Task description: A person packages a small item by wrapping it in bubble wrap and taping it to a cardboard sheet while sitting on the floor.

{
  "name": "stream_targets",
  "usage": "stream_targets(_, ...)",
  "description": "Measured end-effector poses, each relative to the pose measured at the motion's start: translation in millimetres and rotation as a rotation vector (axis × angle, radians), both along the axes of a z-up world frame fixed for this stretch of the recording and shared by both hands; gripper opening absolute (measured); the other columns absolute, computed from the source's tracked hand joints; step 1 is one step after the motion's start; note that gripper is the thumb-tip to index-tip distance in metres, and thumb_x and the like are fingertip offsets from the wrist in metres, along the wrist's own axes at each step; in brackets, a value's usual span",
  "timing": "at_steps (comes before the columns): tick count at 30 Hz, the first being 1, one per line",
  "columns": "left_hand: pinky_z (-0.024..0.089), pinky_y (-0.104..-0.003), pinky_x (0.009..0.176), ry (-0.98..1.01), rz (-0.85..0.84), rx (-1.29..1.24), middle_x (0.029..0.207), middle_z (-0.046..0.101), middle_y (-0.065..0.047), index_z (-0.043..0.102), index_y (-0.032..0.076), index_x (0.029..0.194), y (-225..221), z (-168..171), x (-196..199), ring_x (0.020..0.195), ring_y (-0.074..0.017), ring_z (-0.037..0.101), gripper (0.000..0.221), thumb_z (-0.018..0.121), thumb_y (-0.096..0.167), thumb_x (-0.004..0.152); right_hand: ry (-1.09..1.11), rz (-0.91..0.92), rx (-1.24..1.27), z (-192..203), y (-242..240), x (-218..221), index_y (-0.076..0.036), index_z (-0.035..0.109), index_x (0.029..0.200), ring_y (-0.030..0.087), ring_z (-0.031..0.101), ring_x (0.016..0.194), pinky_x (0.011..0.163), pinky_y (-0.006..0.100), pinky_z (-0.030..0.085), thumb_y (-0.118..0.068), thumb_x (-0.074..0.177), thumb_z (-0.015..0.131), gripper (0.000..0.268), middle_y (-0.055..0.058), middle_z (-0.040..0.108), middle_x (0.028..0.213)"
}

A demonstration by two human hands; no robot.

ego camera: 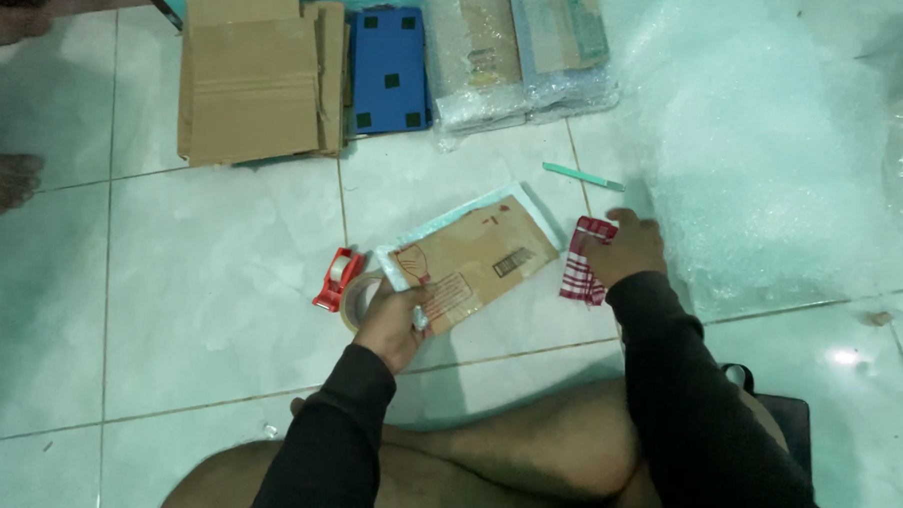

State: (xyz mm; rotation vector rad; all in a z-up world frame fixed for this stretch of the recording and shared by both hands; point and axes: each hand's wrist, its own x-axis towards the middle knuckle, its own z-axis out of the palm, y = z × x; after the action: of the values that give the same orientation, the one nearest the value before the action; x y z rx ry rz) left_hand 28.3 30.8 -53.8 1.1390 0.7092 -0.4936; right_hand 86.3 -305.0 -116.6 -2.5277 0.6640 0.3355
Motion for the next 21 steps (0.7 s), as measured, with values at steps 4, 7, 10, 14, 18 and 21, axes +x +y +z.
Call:
stream_targets(4, 0.045, -0.030, 0.056, -0.015, 0.083, -0.008, 0.100, 0.054, -0.006, 0.048, 0.016, 0.134, -3, -6, 5, 0.079, -0.0228, 0.061, 0.049, 0.067, 0.003, 0.090, 0.102, -0.147, 0.065, -34, 1, 6, -0.020, 0.043, 0.152, 0.043, 0.057, 0.131, 0.107, 0.054, 0.048, -0.054, 0.083, 0.073, 0.083, 0.023, 0.050, 0.139)
stream_targets(7, 0.040, -0.028, 0.059, -0.005, 0.068, 0.003, 0.097, 0.050, -0.003, 0.045, 0.016, 0.131, -3, -2, 4, 0.078, -0.0199, 0.057, 0.045, 0.064, 0.003, 0.092, 0.131, -0.158, 0.055, -48, -1, 11, -0.019, 0.031, 0.159, 0.044, 0.060, 0.125, 0.102, 0.052, 0.052, -0.037, 0.079, 0.074, 0.093, 0.025, 0.051, 0.134)
stream_targets(10, 0.045, -0.028, 0.065, -0.017, 0.085, -0.001, 0.102, 0.057, -0.003, 0.049, 0.018, 0.136, -3, -11, 1, 0.084, -0.0191, 0.061, 0.049, 0.063, 0.001, 0.092, 0.118, -0.181, 0.145, -83, -18, 18, -0.015, 0.020, 0.160, 0.044, 0.062, 0.125, 0.102, 0.053, 0.051, -0.037, 0.076, 0.074, 0.102, 0.026, 0.057, 0.135)
stream_targets(14, 0.040, -0.030, 0.068, 0.016, -0.006, 0.030, 0.102, 0.052, -0.002, 0.045, 0.017, 0.141, -14, 13, -2, 0.083, -0.0169, 0.054, 0.052, 0.059, 0.002, 0.094, 0.034, -0.226, 0.146, -80, -26, 16, 0.002, 0.054, 0.135, 0.044, 0.068, 0.112, 0.094, 0.054, 0.055, -0.015, 0.083, 0.065, 0.056, 0.027, 0.069, 0.115)
stream_targets(18, 0.038, -0.030, 0.065, 0.021, -0.084, 0.068, 0.099, 0.055, 0.002, 0.051, 0.016, 0.134, -14, -37, -7, 0.079, -0.0145, 0.056, 0.048, 0.060, 0.001, 0.089, -0.208, -0.283, 0.209, -19, -4, 17, 0.003, 0.066, 0.125, 0.045, 0.069, 0.106, 0.093, 0.059, 0.055, -0.013, 0.092, 0.060, 0.038, 0.026, 0.070, 0.109)
stream_targets(21, 0.042, -0.036, 0.056, 0.028, -0.155, 0.152, 0.092, 0.061, -0.002, 0.058, 0.015, 0.128, -20, -92, -8, 0.073, -0.0205, 0.057, 0.045, 0.061, 0.002, 0.085, -0.348, -0.241, 0.387, 87, 79, 21, -0.007, 0.056, 0.131, 0.043, 0.060, 0.126, 0.109, 0.057, 0.045, -0.025, 0.104, 0.052, 0.033, 0.024, 0.065, 0.127)
